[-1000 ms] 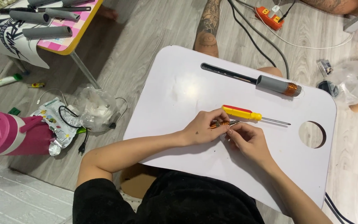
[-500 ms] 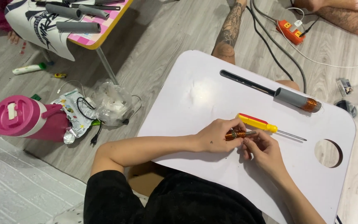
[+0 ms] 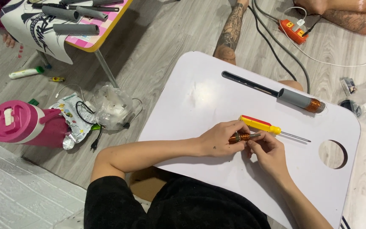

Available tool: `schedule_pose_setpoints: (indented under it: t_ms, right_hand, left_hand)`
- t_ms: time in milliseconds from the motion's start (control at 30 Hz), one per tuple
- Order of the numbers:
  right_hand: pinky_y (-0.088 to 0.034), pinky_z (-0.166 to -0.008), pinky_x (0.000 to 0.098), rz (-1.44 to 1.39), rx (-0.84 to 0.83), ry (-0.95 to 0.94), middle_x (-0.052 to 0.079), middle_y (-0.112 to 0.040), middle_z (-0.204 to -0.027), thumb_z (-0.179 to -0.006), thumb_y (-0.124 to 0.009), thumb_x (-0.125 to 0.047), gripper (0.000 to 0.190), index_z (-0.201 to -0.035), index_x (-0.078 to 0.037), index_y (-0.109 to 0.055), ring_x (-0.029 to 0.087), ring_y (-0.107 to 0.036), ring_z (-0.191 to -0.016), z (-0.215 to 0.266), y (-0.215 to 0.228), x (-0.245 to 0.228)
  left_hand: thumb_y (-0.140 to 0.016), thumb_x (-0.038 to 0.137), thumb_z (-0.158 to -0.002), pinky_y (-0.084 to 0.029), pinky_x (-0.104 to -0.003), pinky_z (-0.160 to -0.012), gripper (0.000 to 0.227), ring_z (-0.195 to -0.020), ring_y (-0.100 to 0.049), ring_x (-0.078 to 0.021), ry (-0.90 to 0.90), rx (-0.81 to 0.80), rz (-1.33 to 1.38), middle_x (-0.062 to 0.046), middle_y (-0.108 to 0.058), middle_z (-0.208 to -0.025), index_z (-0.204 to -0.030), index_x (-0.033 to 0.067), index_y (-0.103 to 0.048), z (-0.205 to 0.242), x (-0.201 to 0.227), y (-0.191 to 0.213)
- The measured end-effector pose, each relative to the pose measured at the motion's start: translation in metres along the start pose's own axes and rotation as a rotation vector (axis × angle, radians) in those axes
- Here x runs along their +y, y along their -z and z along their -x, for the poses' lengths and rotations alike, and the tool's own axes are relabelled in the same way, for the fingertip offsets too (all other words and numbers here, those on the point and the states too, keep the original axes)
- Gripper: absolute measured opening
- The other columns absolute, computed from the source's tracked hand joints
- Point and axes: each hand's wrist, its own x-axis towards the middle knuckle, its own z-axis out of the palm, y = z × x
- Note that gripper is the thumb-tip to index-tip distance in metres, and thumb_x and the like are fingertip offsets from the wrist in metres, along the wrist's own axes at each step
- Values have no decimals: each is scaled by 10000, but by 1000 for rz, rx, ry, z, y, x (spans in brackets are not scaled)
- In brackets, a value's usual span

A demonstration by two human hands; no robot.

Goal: Repairing a motor armature by manipulating thin copper wire and using a screwdriver for fine adjustments on a small table.

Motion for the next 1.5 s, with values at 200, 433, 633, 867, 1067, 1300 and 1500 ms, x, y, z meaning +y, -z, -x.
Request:
schedule_pose_setpoints:
  t_ms: [200,433,633,867,1067,1300,1500]
  right_hand:
    - [-585,-505,392,-23,-35,17,184,-629,-784,-870,-670,50,28,-854,67,-655,246,-646,-601,0,3,3]
    - [-591,-502,388,-25,-32,34,185,-634,-783,-860,-675,59,31,-842,78,-659,245,-651,-603,-2,4,9]
    - [-574,-480,383,-10,-30,-2,173,-627,-661,-846,-668,66,12,-837,66,-676,247,-642,-560,-1,2,0]
    - [-518,-434,340,20,-11,5,147,-590,-592,-812,-656,81,43,-797,44,-669,201,-568,-504,-2,-2,-9]
    - [-455,-381,291,28,18,50,117,-546,-504,-756,-623,96,78,-728,27,-645,177,-527,-398,-4,-5,-3]
    - [-411,-365,255,16,43,90,87,-505,-432,-736,-565,116,134,-677,-1,-591,164,-500,-323,-9,-5,-1]
    - [-391,-361,248,-29,37,73,77,-505,-420,-752,-556,110,146,-683,-18,-564,147,-492,-331,-12,-5,-5]
  left_hand:
    - [-563,262,-886,-557,-370,-597,256,-732,-680,-255,37,45,-87,-105,-649,-800,-1067,86,-608,1,4,0]
    - [-615,242,-833,-555,-345,-554,253,-690,-689,-262,16,76,-69,-119,-662,-759,-1031,85,-636,-2,2,1]
    - [-623,215,-791,-526,-313,-492,244,-632,-677,-230,36,105,-55,-112,-662,-712,-996,88,-666,-5,-1,-3]
    - [-643,201,-782,-514,-318,-457,237,-589,-662,-222,22,120,-45,-122,-676,-711,-982,81,-683,-8,0,-3]
    - [-638,183,-793,-492,-302,-416,218,-544,-644,-208,18,115,-33,-130,-660,-666,-973,64,-670,-7,1,-4]
    - [-668,144,-790,-514,-284,-429,225,-543,-646,-208,31,89,49,-184,-687,-738,-984,30,-659,-10,-5,-7]
    - [-671,101,-794,-554,-307,-493,253,-595,-639,-176,114,74,222,-194,-704,-789,-1030,11,-663,-14,-15,-12]
